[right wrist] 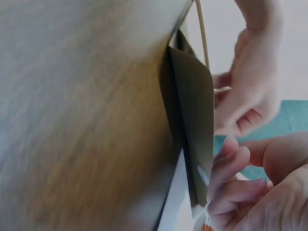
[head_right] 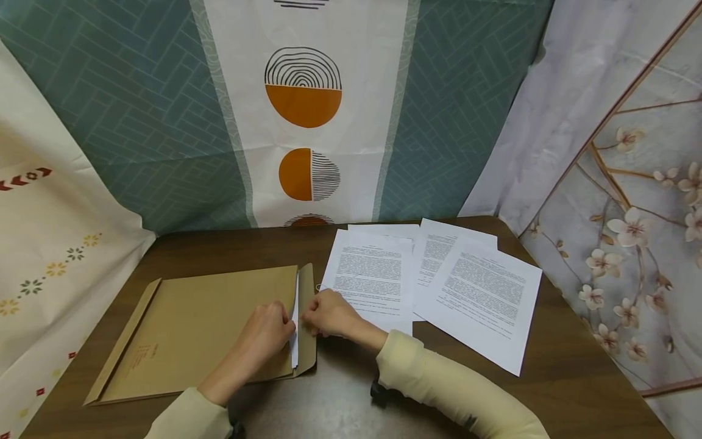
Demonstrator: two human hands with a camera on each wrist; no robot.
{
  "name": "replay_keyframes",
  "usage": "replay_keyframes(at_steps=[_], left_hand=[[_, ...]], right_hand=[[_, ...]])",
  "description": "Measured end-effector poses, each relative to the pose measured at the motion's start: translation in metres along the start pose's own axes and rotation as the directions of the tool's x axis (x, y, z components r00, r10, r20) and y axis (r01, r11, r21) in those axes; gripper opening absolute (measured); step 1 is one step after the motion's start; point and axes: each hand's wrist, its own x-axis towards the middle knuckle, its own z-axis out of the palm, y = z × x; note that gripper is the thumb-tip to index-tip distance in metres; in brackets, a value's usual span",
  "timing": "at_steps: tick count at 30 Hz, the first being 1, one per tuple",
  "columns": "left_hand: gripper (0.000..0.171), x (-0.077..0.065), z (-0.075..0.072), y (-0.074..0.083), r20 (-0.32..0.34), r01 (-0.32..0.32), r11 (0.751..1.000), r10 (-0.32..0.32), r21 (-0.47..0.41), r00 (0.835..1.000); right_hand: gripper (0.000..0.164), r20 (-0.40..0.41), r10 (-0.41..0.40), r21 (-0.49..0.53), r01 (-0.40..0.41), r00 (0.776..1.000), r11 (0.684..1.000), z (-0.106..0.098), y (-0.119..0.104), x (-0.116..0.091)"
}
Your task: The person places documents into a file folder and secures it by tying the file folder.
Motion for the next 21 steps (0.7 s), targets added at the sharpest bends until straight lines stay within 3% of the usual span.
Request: replay_keyframes(at_steps=[10,21], left_hand=[[0.011,0.001,0.004,-0.001,0.012,-0.017,0.999,0.017,0.033,1.0],[0.008,0.002,0.003,-0.001,0.061,-0.012,0.999,0.009,0.045,0.998]], right_hand=[[0.01,-0.048,0.033,0.04,-0.031,0.998,0.999,-0.039,0.019,-0.005],[0.022,-0.065,0.019,-0.084,-0.024,0.998,0.996,-0.093,0.049,0.0]])
